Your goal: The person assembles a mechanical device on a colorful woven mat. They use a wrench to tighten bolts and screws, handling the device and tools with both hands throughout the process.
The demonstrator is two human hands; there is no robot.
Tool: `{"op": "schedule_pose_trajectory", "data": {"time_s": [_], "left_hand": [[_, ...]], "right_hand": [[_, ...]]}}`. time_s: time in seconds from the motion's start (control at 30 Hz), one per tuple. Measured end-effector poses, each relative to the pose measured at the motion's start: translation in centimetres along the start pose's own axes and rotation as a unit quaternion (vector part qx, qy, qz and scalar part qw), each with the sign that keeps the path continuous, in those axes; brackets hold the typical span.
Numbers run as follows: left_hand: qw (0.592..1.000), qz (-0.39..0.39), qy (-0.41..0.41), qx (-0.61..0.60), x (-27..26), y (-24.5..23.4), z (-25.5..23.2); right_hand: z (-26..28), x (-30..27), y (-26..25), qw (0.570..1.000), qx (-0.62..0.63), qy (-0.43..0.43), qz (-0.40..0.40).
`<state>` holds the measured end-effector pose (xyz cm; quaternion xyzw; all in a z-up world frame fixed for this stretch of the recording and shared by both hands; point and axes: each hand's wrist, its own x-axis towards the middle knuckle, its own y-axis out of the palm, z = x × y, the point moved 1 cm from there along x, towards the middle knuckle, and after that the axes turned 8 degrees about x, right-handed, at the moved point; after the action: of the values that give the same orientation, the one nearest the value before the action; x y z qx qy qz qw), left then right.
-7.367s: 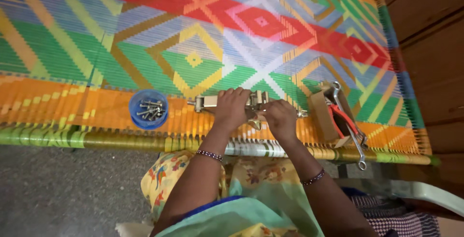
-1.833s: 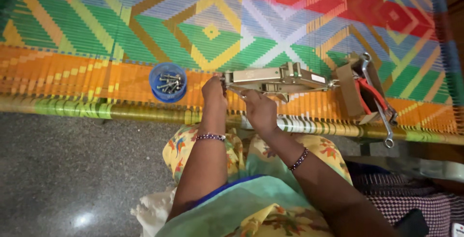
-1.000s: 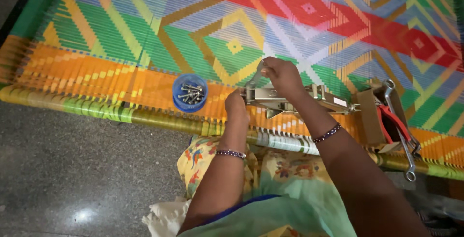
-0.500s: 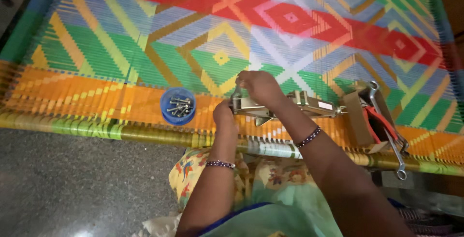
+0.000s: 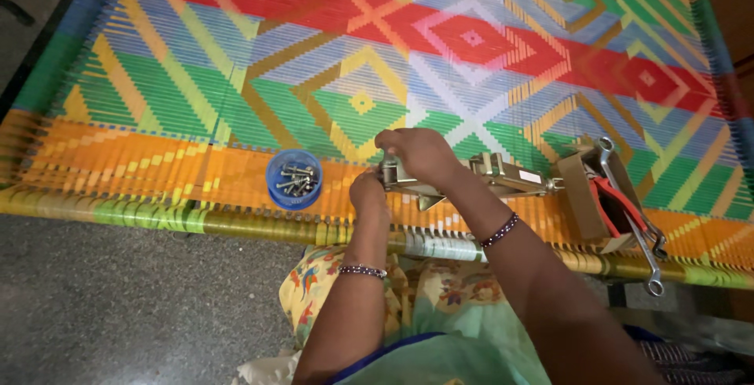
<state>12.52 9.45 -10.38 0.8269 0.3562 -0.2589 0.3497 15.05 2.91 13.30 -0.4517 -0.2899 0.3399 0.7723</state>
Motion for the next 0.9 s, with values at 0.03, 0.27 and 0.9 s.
{"op": "schedule_pose_trajectory", "data": {"time_s": [0.03,0.27,0.9], "left_hand": [[0.999,-0.006,0.001,0.036,0.4,-0.3,0.6],[0.996,0.025,0.012,-0.084,1.6,-0.5,1.8],[0.993,0.015,0.074,0.088,0.5,0.3,0.4]], "right_hand": [[0.1,-0.2,0.4,1.000,-0.004,-0.001,-0.006],[1.4,-4.3,4.6,0.992,-0.110,-0.040,-0.041],[-5.1,-1.6,-1.8,0.969,0.203,0.133,-0.055]]}}
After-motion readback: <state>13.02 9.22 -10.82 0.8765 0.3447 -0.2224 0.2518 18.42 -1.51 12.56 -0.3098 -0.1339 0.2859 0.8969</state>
